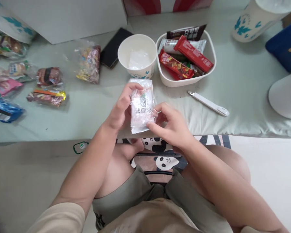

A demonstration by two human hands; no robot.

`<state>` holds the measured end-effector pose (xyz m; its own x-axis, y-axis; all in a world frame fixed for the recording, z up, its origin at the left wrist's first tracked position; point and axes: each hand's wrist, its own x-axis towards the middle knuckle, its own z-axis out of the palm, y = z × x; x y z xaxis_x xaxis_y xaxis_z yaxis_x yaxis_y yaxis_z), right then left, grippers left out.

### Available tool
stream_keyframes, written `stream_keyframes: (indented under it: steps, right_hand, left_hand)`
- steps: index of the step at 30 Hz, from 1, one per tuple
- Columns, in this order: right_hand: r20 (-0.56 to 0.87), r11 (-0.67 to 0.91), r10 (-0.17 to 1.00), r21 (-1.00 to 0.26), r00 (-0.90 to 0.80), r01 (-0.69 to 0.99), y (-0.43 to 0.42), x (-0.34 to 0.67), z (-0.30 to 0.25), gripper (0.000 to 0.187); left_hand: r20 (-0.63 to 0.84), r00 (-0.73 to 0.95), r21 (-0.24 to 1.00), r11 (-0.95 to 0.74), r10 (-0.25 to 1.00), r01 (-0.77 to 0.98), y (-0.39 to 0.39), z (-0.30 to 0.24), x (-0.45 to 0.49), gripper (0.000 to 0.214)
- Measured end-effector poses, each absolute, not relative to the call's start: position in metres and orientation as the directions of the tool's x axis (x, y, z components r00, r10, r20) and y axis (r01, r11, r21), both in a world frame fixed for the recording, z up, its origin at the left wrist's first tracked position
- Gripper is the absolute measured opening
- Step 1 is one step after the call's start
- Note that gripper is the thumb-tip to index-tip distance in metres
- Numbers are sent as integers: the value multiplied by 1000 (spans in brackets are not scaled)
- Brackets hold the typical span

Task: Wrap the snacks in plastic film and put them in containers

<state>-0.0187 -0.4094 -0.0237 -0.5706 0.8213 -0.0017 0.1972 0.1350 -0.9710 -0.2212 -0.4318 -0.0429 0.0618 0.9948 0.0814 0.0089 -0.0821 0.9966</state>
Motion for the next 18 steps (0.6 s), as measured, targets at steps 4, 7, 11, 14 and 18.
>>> stream_keyframes:
  steps: [4, 7, 11, 14, 18]
  right_hand:
    - [31, 199, 834, -948, -551, 248, -409, -15, -24, 18]
    - [50, 273, 843, -897, -536, 347, -405, -9, -27, 15]
    - [256, 417, 905, -696, -341, 584, -385, 20, -32, 13]
    - [360, 322, 922, -511, -141, 797, -364, 56, -38, 26]
    - [278, 278, 944, -376, -178, 884, -352, 101, -50, 24]
  left_hand:
    - [175, 141, 970, -195, 974, 144, -432, -43, -216, 71]
    - [188, 103, 933, -210, 977, 294, -430, -46, -210, 57]
    - [158, -45, 913, -128, 986, 387, -428, -55, -207, 60]
    - [102, -136, 937, -49, 985, 345, -427, -60, -207, 62]
    - [96, -164, 915, -22, 982, 403, -425, -62, -206, 51]
